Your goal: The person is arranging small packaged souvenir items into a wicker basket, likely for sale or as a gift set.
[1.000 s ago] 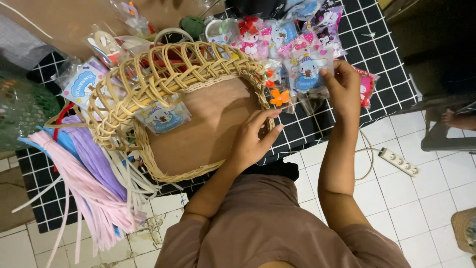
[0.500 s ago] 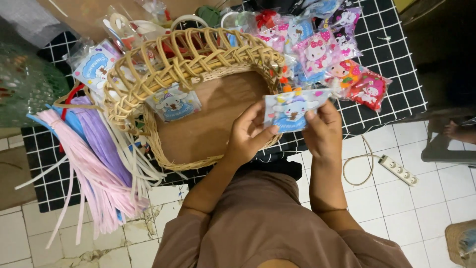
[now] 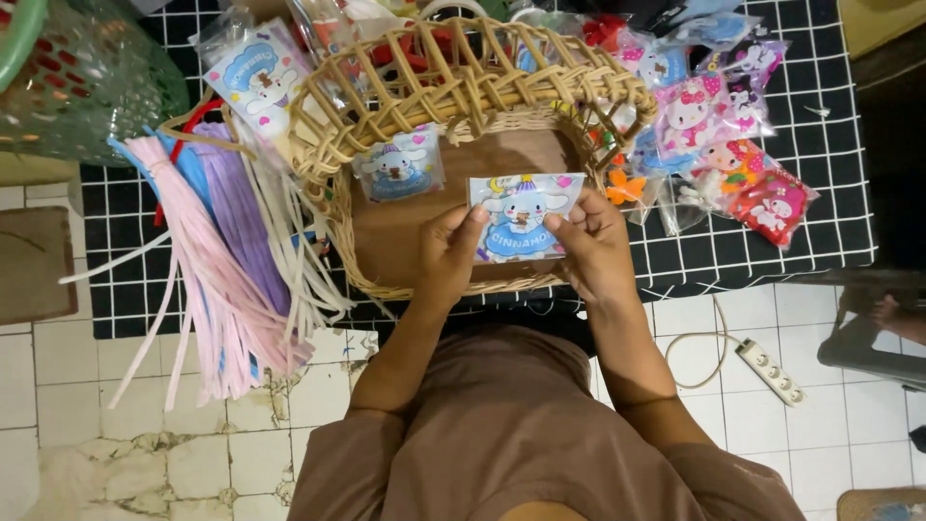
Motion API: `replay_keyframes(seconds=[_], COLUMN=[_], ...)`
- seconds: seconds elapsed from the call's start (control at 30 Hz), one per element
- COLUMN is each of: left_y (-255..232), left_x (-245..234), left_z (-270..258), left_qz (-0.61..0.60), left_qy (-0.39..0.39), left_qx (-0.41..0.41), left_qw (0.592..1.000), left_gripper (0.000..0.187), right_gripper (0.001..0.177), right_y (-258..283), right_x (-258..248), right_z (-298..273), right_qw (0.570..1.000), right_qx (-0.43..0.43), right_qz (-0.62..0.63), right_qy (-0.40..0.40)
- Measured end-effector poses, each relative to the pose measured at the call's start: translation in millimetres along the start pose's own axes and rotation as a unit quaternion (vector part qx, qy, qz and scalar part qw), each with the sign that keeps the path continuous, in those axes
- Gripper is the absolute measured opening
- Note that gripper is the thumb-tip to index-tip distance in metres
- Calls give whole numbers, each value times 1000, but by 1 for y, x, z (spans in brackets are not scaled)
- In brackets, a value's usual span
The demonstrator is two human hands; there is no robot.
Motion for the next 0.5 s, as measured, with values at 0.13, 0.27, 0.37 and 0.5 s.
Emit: replay_keyframes(seconds=[0.13,0.27,0.37,0.5], left_y=[0,1,6,6], left_x=[-13,-24,-27,-29], left_z=[-1,0,1,1], left_qz=[7,34,35,33], left_qy=[10,11,10,12], left_qx=[9,34,42,51], left_qw=[1000,999,998,998], left_gripper=[46,43,44,43], right_gripper=[23,23,31,34], right_y=[-11,-11,-19,-25], right_x=[-1,8,-4,-9], right_z=[6,8,13,18], right_qw=[1000,998,997,994], right_qx=[24,45,48,41], right_qz=[-6,-11,-27,-73], right_qy=[13,44,56,65])
Point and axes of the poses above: each hand's wrist, its own z-axis towards the middle knuckle, its own x-axis out of the palm, y = z × x, the point moved 4 cm from there along z, towards the middle knuckle, and after that the axes turned 9 degrees about z, right-handed, at the moved point
